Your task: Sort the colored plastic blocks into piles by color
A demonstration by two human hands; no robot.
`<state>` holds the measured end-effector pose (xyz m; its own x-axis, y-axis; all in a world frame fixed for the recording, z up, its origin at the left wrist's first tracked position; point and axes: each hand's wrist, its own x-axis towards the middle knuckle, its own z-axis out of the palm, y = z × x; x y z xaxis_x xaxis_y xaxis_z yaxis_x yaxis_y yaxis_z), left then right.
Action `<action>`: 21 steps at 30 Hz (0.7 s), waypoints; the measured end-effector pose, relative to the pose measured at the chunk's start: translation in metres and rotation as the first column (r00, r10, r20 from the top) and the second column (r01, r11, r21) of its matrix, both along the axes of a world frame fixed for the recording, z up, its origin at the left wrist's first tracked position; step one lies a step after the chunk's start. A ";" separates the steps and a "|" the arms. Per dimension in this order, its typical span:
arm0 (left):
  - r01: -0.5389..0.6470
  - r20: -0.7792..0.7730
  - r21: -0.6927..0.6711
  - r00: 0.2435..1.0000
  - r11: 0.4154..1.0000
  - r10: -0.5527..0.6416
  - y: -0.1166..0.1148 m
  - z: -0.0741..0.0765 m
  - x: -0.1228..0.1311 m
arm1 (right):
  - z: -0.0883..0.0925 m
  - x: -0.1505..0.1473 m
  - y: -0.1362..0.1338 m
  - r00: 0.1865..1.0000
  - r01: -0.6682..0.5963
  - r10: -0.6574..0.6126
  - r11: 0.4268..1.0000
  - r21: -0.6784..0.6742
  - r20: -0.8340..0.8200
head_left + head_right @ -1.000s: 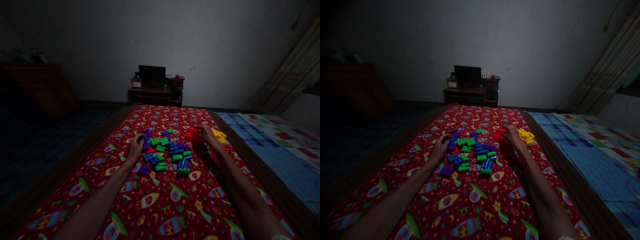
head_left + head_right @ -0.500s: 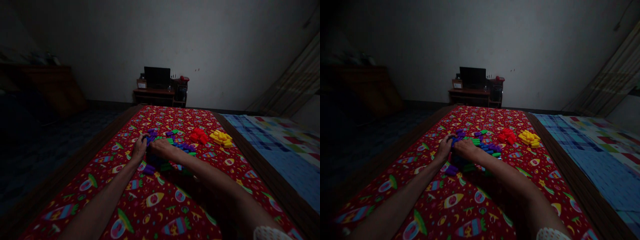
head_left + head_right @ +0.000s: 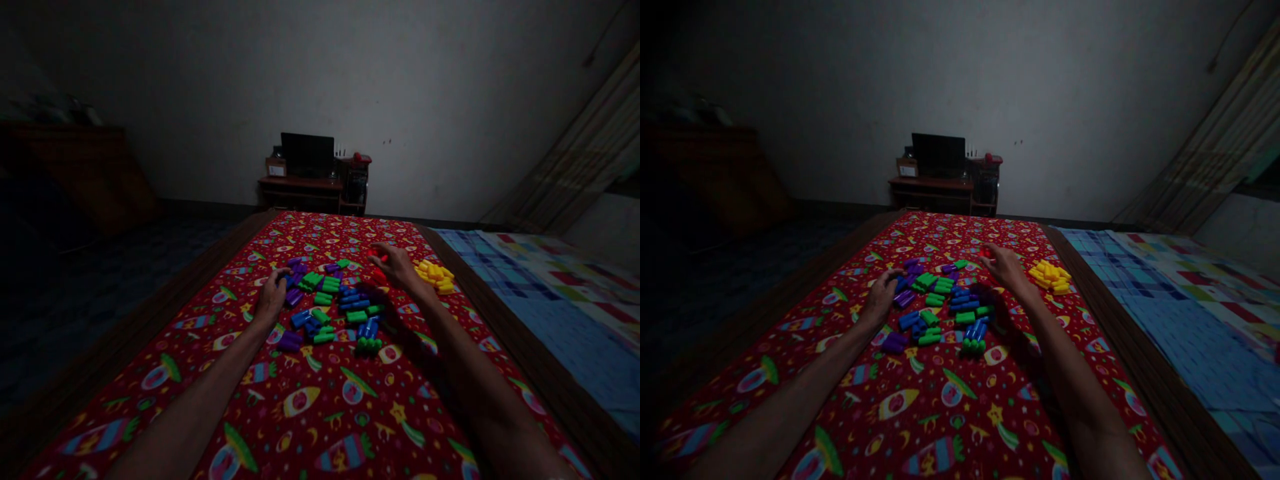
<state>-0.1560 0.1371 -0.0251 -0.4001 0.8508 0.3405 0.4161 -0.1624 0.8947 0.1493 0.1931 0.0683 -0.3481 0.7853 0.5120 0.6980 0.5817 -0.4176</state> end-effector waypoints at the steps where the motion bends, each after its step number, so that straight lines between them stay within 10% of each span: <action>1: 0.002 0.002 -0.005 1.000 1.000 -0.002 0.000 0.000 0.000 | -0.003 0.018 0.008 0.993 0.099 -0.101 0.995 -0.032 -0.065; 9: 0.013 0.019 0.000 1.000 1.000 -0.013 0.001 -0.001 -0.002 | -0.041 0.064 0.032 0.936 0.350 -0.352 0.925 -0.149 0.018; 21: -0.002 -0.009 -0.049 1.000 0.999 0.001 -0.003 0.008 0.002 | -0.029 0.062 0.023 0.948 0.319 -0.311 0.928 -0.191 0.072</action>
<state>-0.1538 0.1338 -0.0172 -0.3985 0.8661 0.3019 0.4242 -0.1178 0.8979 0.2117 0.2166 0.0397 -0.0828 0.9415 0.3268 0.8501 0.2378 -0.4698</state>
